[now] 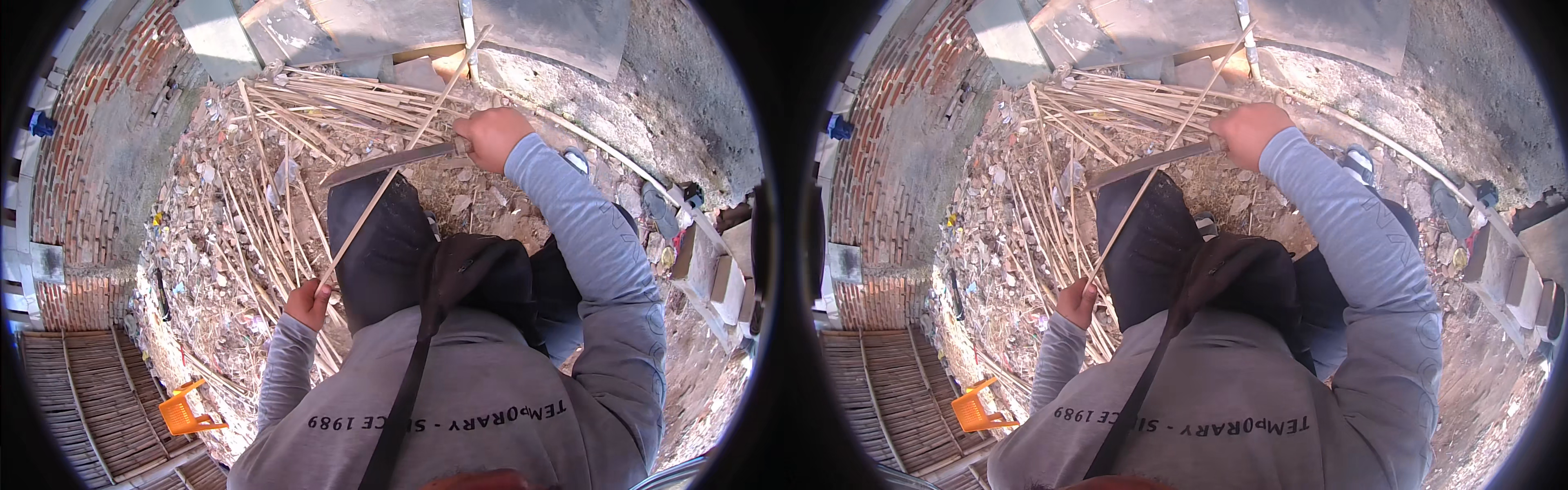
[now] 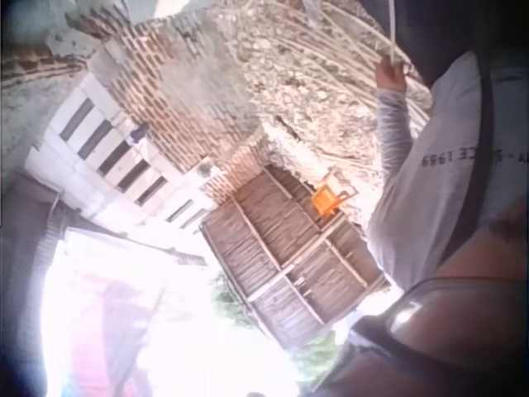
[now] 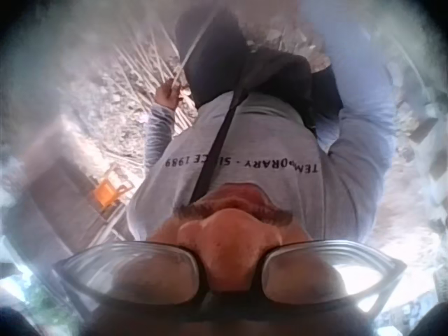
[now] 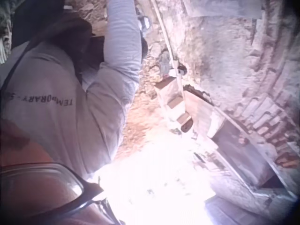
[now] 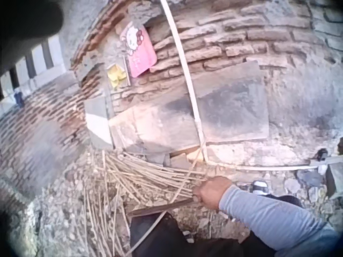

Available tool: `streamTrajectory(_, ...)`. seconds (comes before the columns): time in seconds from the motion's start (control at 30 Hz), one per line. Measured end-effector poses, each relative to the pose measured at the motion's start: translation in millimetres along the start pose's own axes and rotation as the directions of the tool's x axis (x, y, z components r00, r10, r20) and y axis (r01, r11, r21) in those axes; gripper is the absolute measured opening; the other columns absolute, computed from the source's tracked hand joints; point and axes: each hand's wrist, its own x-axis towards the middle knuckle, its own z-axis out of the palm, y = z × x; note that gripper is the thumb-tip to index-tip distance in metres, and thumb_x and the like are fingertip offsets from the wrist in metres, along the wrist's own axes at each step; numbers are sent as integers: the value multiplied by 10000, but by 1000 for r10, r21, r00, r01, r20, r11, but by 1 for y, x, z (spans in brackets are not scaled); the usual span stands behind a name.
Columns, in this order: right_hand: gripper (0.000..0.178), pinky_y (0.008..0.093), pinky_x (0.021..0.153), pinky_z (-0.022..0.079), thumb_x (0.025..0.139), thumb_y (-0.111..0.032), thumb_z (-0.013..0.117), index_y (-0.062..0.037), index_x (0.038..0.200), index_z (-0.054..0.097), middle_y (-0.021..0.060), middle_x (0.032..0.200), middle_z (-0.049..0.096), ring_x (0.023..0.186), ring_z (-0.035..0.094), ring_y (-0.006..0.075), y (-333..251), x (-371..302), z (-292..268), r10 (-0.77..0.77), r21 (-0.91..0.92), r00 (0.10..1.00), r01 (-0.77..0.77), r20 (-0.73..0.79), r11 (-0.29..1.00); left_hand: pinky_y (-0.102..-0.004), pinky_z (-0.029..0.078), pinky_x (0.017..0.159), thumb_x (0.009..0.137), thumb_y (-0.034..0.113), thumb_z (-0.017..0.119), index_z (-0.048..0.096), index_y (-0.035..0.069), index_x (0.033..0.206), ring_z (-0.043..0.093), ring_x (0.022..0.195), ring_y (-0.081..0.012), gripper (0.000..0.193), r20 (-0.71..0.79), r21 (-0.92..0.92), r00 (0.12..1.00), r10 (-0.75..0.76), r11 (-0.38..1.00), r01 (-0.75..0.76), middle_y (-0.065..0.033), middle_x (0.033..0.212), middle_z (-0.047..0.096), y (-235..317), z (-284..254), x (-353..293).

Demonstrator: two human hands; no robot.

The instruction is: The person strips layers from a bamboo slat using a blade, holding the slat with one hand and drawing the blade toward them with the other while sitting outdoors.

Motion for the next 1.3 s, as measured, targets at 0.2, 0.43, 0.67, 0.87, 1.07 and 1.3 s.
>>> streamTrajectory(0.2,265,431,889,510,825,-176,565,-90,1068,624,171,1024,673,953,642,342,76,5,18,446,291,893,-412,-59,864,-393,453,556,972,422,487,579,-8,838,611,565,-305,460,49,-142,999,-19,990,25,-163,609,591,11,-20,-11)
streamTrajectory(0.43,285,475,745,523,735,-186,648,-107,1007,626,140,830,668,823,659,345,13,5,10,35,66,991,-27,-126,997,-410,415,528,962,417,506,547,3,803,540,522,-343,445,8,-34,1000,-1,999,1,-167,558,515,-2,-9,-19)
streamTrajectory(0.67,289,437,867,513,775,-176,608,-88,1048,633,167,993,674,956,645,336,53,9,20,320,241,947,-303,-34,922,-430,476,551,950,447,521,571,18,841,632,605,-367,445,-92,120,994,62,991,-51,-159,599,604,0,-3,-5)
streamTrajectory(0.87,243,462,783,526,729,-151,623,-60,954,610,168,881,682,854,648,377,-10,6,23,-14,51,999,16,-46,999,-441,461,538,949,437,529,535,24,794,615,594,-386,441,-79,95,997,13,995,-5,-171,600,595,2,-5,-12)
streamTrajectory(1.07,311,438,901,502,788,-172,591,-65,1079,618,170,1003,679,962,640,359,77,10,40,391,255,918,-363,-68,896,-481,454,545,917,443,576,541,33,800,604,620,-423,428,-174,145,984,23,989,2,-200,610,576,7,2,0)
streamTrajectory(1.3,301,453,877,505,778,-203,626,-84,1055,623,186,988,673,964,638,351,22,9,34,243,236,960,-206,-140,950,-469,458,523,913,426,586,553,41,798,605,589,-409,403,-157,194,987,25,981,5,-186,593,579,-2,0,-3)
